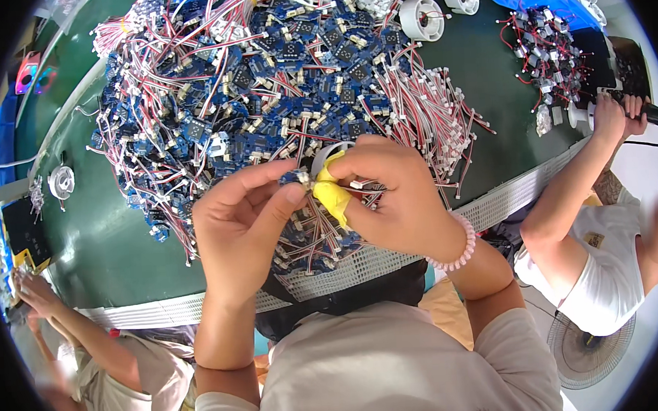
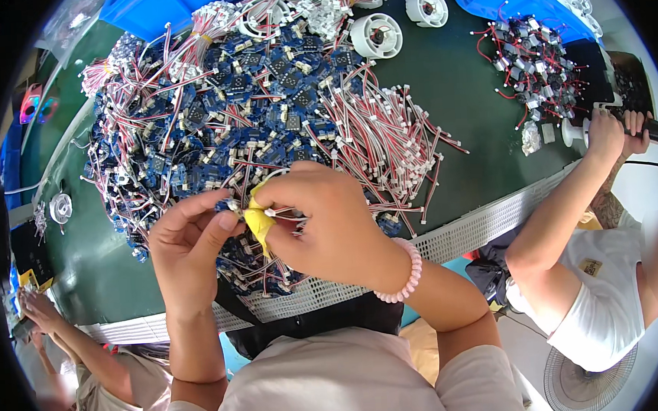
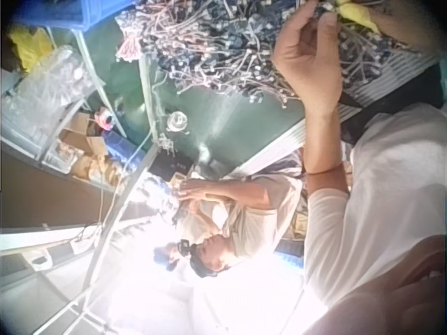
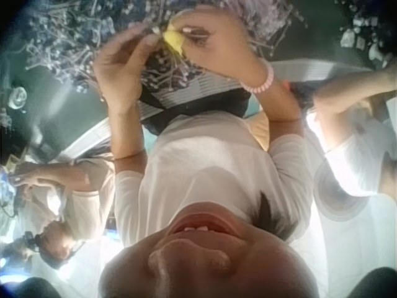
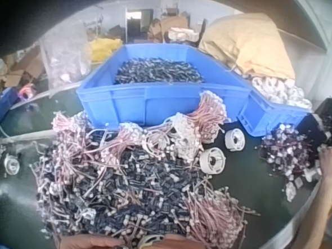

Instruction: Assembling electronic components and LED light strings at an electronics factory workbench.

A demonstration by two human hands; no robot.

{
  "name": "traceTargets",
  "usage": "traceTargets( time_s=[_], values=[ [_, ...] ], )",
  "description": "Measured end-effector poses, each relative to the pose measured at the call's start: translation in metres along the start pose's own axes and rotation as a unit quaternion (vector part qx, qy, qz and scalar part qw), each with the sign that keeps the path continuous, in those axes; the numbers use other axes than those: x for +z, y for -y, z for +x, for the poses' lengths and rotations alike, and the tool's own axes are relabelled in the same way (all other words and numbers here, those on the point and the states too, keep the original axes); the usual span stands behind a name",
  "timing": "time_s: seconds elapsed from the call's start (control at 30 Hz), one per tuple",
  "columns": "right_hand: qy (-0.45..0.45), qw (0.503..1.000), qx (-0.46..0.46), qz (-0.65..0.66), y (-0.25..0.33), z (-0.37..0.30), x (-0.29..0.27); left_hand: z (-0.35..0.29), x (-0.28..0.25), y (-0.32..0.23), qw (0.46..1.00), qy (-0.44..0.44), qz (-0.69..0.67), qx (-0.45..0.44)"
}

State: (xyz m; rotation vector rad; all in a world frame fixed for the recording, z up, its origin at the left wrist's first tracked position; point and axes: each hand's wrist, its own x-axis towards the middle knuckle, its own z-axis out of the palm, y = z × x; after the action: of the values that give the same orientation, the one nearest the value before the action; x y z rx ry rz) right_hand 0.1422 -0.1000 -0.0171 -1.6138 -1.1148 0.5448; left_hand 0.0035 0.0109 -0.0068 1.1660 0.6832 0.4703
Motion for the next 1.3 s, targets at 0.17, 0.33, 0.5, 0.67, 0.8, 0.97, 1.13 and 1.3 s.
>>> traceTargets(
  time_s=[0.17, 0.33, 0.5, 0.67, 0.8, 0.97, 1.13, 1.3],
  values=[
    [0.007, 1.0, -0.013, -0.005, 0.0, -0.002, -0.002, -0.001, 0.002, -0.003, 0.999, 0.026, 0.02, -0.001],
    [0.01, 0.998, -0.055, -0.035, 0.0, -0.002, -0.002, 0.0, 0.002, -0.004, 0.996, 0.039, 0.072, 0.027],
    [-0.046, 0.996, -0.073, -0.033, 0.0, -0.005, 0.002, 0.003, 0.005, -0.004, 0.995, 0.036, 0.078, 0.042],
    [-0.043, 0.99, -0.095, -0.099, 0.003, -0.005, 0.0, 0.003, 0.006, -0.009, 0.991, 0.034, 0.121, 0.051],
    [-0.016, 0.993, -0.089, -0.076, 0.0, -0.004, -0.005, 0.004, 0.005, -0.008, 0.991, 0.033, 0.123, 0.052],
    [0.015, 0.999, -0.037, 0.013, 0.001, -0.004, -0.008, 0.004, 0.002, -0.006, 0.989, 0.08, 0.102, 0.073],
    [0.009, 0.997, -0.075, -0.021, 0.0, -0.001, -0.01, -0.001, 0.007, -0.002, 0.989, 0.048, 0.094, 0.1],
    [0.064, 0.988, -0.139, -0.01, 0.001, -0.007, -0.019, -0.006, 0.005, -0.009, 0.992, 0.117, 0.039, 0.03]
  ],
)
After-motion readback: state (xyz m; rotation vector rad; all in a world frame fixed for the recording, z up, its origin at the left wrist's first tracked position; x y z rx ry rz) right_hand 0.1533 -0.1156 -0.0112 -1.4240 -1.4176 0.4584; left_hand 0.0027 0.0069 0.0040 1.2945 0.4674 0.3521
